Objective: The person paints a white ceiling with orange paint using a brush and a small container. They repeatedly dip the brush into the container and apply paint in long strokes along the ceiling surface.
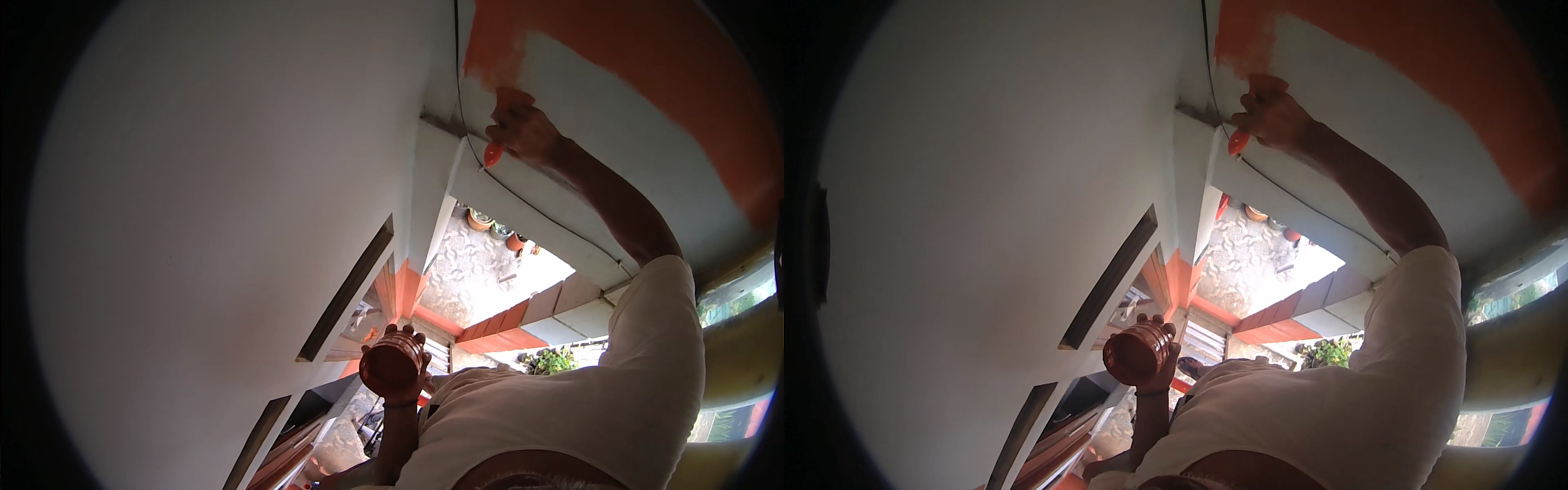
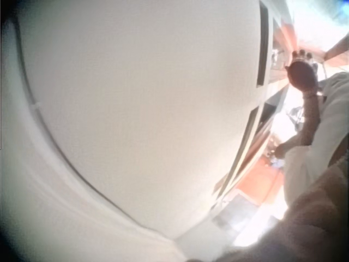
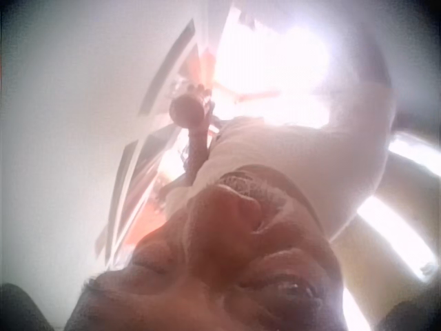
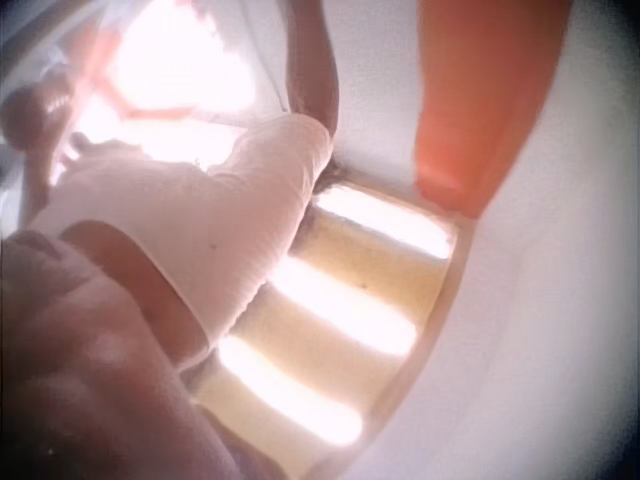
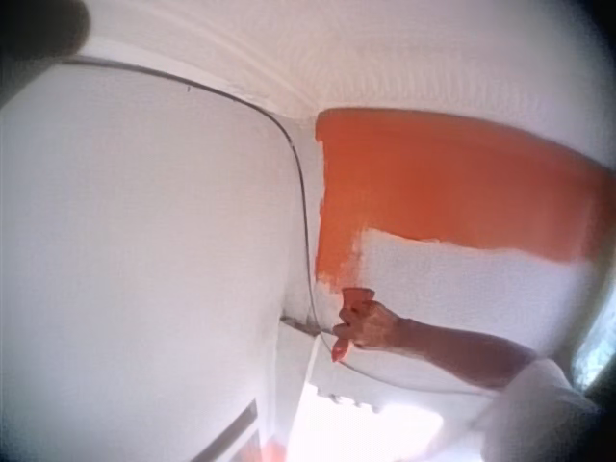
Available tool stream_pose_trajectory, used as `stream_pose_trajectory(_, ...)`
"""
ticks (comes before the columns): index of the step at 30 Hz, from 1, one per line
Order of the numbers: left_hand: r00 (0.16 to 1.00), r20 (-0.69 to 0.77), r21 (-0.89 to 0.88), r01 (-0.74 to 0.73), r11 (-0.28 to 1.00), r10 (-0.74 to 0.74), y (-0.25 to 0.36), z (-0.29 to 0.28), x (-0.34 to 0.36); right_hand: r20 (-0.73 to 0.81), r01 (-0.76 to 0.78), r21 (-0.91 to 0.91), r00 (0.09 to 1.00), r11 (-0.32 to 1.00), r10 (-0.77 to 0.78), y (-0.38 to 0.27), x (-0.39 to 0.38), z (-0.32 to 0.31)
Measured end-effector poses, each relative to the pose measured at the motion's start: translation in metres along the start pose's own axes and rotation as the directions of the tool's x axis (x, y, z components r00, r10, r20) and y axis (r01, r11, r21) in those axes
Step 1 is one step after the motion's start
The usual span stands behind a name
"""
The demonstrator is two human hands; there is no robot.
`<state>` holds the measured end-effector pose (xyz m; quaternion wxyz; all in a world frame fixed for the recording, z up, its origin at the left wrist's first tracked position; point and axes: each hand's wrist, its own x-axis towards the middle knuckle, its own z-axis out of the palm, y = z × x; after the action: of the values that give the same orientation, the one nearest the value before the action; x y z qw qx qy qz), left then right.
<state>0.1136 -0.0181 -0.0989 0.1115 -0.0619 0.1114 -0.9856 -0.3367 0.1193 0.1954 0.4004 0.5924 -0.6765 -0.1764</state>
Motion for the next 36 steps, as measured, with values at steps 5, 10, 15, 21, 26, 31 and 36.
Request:
stream_pose_trajectory(5,0.998,0.054,-0.141,0.033,0.989,-0.026,0.003,-0.001,0.002,0.142,-0.609,0.427,0.775,0.668,0.616,0.119,0.028,-0.040)
stream_pose_trajectory(10,0.999,0.024,-0.126,-0.043,0.991,0.046,0.005,0.003,0.000,-0.338,-0.287,0.046,0.897,0.957,0.285,0.124,0.076,-0.129)
stream_pose_trajectory(15,1.000,0.020,-0.169,0.019,0.985,-0.016,-0.001,-0.002,-0.002,-0.310,-0.114,-0.445,0.950,0.888,-0.034,0.095,0.044,-0.067)
stream_pose_trajectory(21,1.000,0.003,-0.143,-0.001,0.990,0.001,0.003,-0.001,-0.002,-0.033,-0.106,-0.025,0.994,0.994,0.105,0.010,0.046,-0.025)
stream_pose_trajectory(26,0.996,0.066,-0.137,0.071,0.988,-0.063,0.000,0.007,0.005,-0.435,-0.143,0.594,0.771,0.791,0.466,0.099,0.067,-0.038)
stream_pose_trajectory(31,0.999,0.032,-0.116,0.025,0.993,-0.021,0.001,0.004,0.002,-0.777,0.076,0.501,0.477,0.862,0.410,0.150,0.082,-0.076)
stream_pose_trajectory(36,1.000,-0.010,-0.072,-0.011,0.997,0.011,0.002,0.001,0.000,-0.581,-0.279,-0.248,0.809,0.928,0.088,0.124,0.080,-0.093)
